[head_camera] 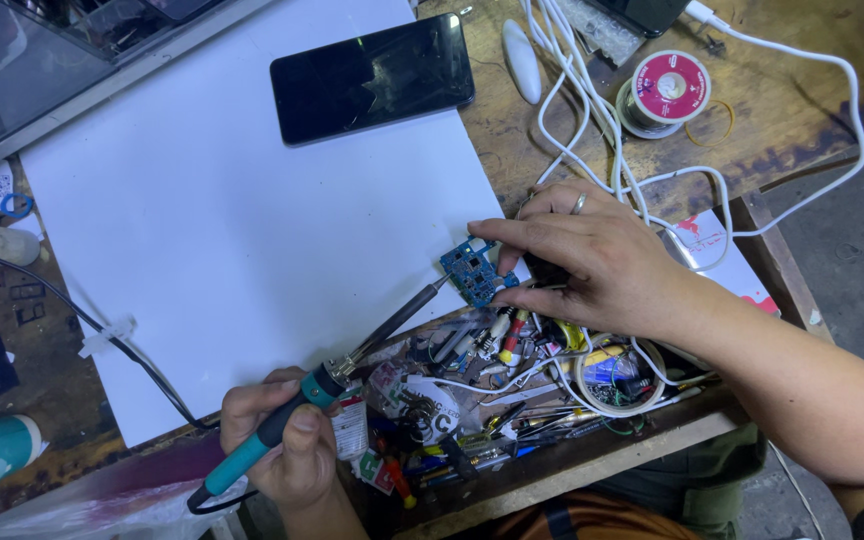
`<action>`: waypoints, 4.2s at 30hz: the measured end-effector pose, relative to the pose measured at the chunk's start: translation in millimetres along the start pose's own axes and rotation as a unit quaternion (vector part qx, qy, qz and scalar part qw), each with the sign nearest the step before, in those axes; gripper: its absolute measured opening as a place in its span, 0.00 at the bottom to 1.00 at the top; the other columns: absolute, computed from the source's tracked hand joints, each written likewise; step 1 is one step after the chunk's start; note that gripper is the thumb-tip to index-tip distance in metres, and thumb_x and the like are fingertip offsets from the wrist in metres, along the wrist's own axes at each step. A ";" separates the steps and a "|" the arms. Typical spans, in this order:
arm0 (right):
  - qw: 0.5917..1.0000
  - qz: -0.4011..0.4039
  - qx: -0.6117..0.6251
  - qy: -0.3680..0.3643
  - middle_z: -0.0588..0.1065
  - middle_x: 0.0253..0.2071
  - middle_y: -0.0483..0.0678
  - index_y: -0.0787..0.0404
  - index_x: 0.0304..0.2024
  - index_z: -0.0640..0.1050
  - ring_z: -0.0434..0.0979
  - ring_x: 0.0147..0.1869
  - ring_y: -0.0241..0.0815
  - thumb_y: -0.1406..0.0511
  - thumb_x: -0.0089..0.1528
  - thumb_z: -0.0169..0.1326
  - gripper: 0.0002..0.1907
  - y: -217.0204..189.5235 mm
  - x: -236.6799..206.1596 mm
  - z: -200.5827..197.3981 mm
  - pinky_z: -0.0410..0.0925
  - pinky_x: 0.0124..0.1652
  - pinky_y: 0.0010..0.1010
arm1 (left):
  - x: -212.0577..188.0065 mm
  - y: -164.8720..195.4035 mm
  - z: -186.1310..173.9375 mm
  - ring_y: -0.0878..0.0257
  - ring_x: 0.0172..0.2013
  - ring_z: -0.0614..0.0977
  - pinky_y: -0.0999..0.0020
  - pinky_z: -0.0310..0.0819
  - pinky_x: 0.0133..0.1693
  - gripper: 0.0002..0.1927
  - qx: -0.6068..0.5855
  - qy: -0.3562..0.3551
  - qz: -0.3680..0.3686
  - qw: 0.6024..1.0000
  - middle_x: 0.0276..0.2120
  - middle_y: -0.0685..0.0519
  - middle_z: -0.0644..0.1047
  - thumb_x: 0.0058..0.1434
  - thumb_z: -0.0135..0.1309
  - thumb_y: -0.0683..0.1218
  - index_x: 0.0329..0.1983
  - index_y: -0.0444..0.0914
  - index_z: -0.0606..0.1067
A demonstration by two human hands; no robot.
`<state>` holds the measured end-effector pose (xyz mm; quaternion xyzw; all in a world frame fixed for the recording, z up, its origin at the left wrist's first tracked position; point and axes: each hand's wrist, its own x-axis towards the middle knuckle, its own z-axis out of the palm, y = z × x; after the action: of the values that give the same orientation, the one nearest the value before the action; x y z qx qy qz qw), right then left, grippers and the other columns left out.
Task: The person uses a soldering iron and solder wire to reflow or attach components on a small blue circuit board. They repeatedly heat specific points on the board while feeding solder, then inspect the joints. The board is handled and repositioned several times during the process.
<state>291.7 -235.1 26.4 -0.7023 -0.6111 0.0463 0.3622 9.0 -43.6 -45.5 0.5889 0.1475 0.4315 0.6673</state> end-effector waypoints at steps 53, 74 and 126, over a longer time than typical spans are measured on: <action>0.999 -0.030 -0.028 0.000 0.79 0.39 0.39 0.58 0.60 0.77 0.76 0.49 0.45 0.56 0.51 0.70 0.36 0.9 1.2 -0.8 0.69 0.50 0.37 | -2.8 -2.0 12.4 0.65 0.27 0.76 0.74 0.71 0.30 0.12 0.039 -0.008 0.011 0.999 0.29 0.48 0.76 0.65 0.60 0.42 0.45 0.34 0.70; 0.998 -0.036 -0.055 0.003 0.78 0.38 0.38 0.57 0.60 0.77 0.75 0.49 0.44 0.54 0.52 0.70 0.35 1.2 0.4 0.5 0.69 0.49 0.36 | -5.7 -0.3 12.8 0.62 0.32 0.81 0.73 0.76 0.35 0.12 0.071 -0.025 0.005 0.997 0.30 0.44 0.79 0.67 0.62 0.42 0.46 0.33 0.71; 0.998 -0.033 -0.042 0.019 0.77 0.37 0.42 0.58 0.58 0.77 0.76 0.46 0.46 0.56 0.51 0.70 0.34 -23.1 11.1 -17.0 0.69 0.46 0.38 | 3.1 14.1 18.6 0.67 0.33 0.80 0.74 0.77 0.37 0.10 0.077 0.033 -0.064 0.994 0.34 0.50 0.78 0.62 0.61 0.39 0.42 0.31 0.72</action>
<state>284.0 -233.0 56.1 -0.6968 -0.6287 -0.0043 0.3451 18.2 -54.4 -26.8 0.6133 0.2401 0.3944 0.6408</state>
